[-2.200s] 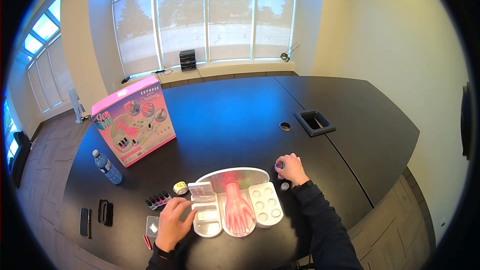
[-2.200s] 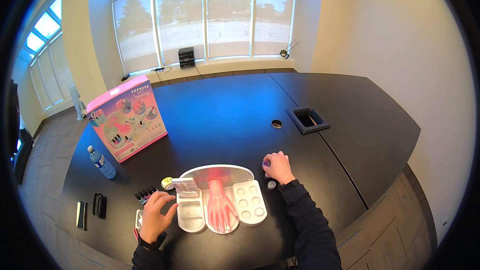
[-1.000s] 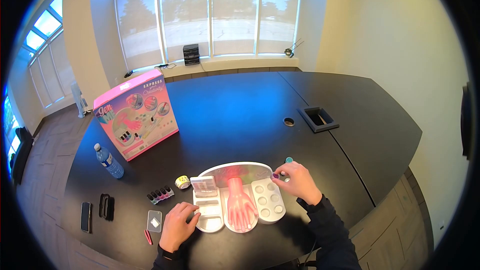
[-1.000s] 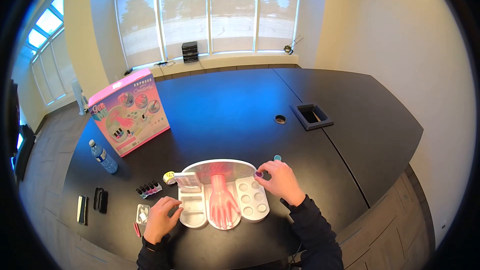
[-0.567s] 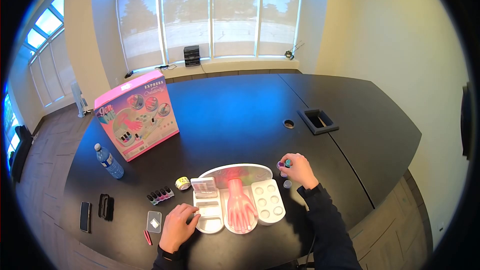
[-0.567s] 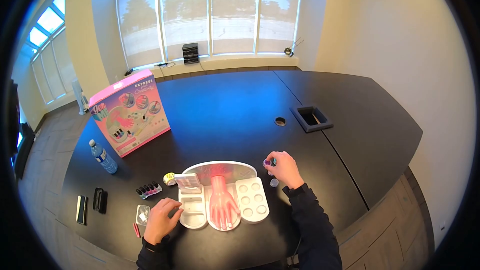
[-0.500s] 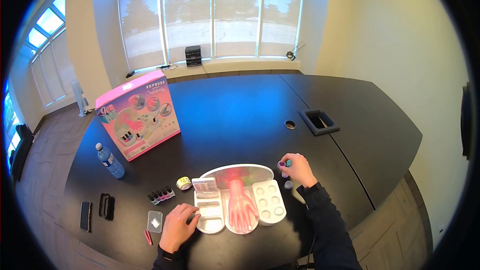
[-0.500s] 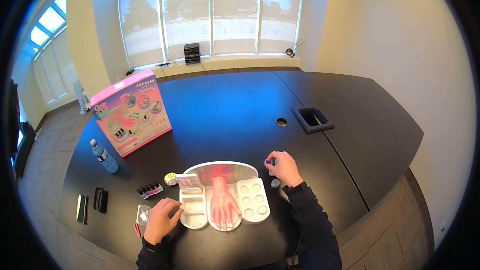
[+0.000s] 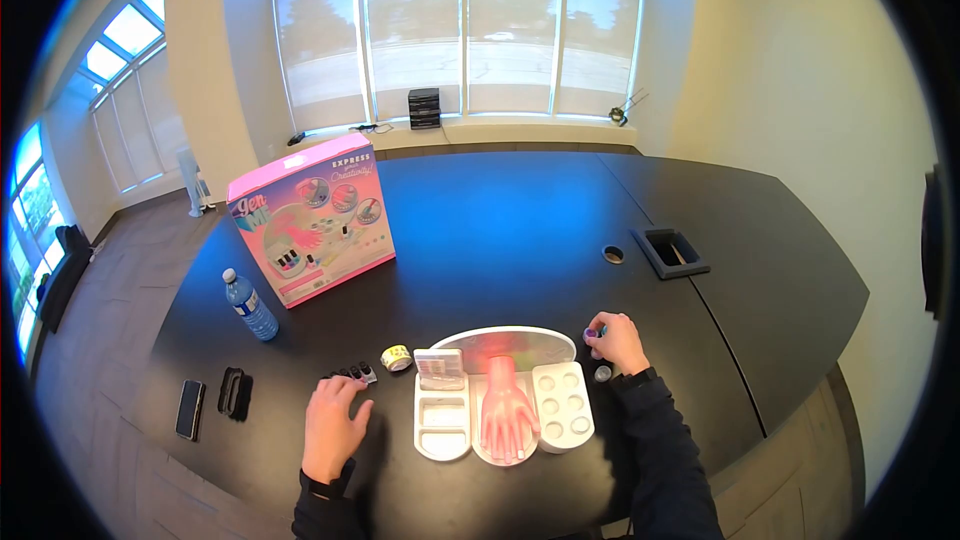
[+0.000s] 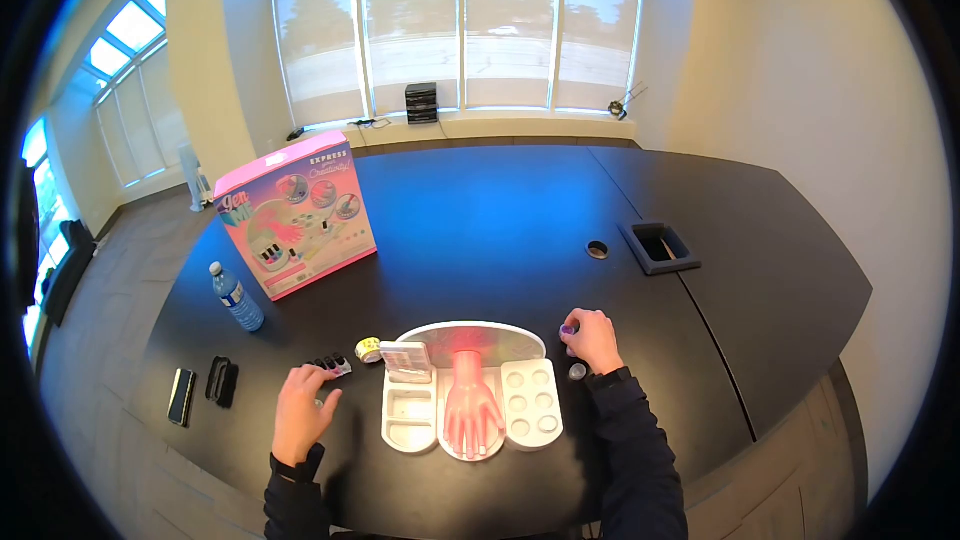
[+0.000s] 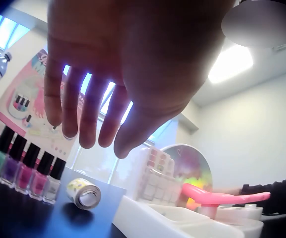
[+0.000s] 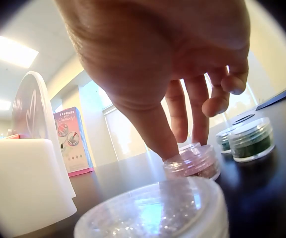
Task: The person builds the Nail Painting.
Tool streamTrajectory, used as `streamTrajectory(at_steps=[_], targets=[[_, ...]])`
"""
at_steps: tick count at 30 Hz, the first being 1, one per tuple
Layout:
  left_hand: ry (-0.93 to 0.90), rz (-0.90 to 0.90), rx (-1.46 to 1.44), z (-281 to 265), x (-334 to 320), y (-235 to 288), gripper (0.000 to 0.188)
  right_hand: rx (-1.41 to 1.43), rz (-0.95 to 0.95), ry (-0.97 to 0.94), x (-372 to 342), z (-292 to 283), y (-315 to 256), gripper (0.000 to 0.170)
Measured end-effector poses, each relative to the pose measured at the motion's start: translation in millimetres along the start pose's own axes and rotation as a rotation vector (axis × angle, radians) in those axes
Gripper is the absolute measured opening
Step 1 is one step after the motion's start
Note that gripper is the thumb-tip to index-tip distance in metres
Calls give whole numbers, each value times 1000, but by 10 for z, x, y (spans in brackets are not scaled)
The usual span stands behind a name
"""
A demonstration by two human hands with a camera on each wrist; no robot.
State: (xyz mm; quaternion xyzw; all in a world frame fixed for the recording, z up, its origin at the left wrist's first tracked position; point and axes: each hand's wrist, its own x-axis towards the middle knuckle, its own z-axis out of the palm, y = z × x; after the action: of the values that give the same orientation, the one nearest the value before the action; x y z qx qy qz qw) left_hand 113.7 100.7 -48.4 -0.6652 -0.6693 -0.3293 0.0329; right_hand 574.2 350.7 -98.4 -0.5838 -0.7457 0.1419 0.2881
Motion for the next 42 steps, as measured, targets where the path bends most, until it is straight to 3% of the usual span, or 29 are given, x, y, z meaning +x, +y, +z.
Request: streamTrajectory(at_steps=[4, 6, 16, 22, 26, 31, 42], targets=[[-6, -7, 59, -56, 149, -134, 29, -58, 1, -3, 2, -2, 21, 14], [-46, 34, 76, -58, 237, -174, 31, -151, -101, 112, -31, -21, 12, 19], [-114, 158, 275, 401, 669, -347, 38, -72, -110, 118, -306, -434, -326, 23], [-170, 189, 357, 703, 785, -425, 43, -38, -110, 42, -639, -661, -470, 20], [-213, 175, 378, 825, 828, -457, 44, 9, -214, 27, -885, -673, -447, 20], [-254, 133, 380, 934, 853, -484, 34, 88, -250, -114, -1117, -707, -489, 25], [-112, 180, 269, 660, 816, -237, 30, 160, -271, -186, -1341, -659, -601, 25]])
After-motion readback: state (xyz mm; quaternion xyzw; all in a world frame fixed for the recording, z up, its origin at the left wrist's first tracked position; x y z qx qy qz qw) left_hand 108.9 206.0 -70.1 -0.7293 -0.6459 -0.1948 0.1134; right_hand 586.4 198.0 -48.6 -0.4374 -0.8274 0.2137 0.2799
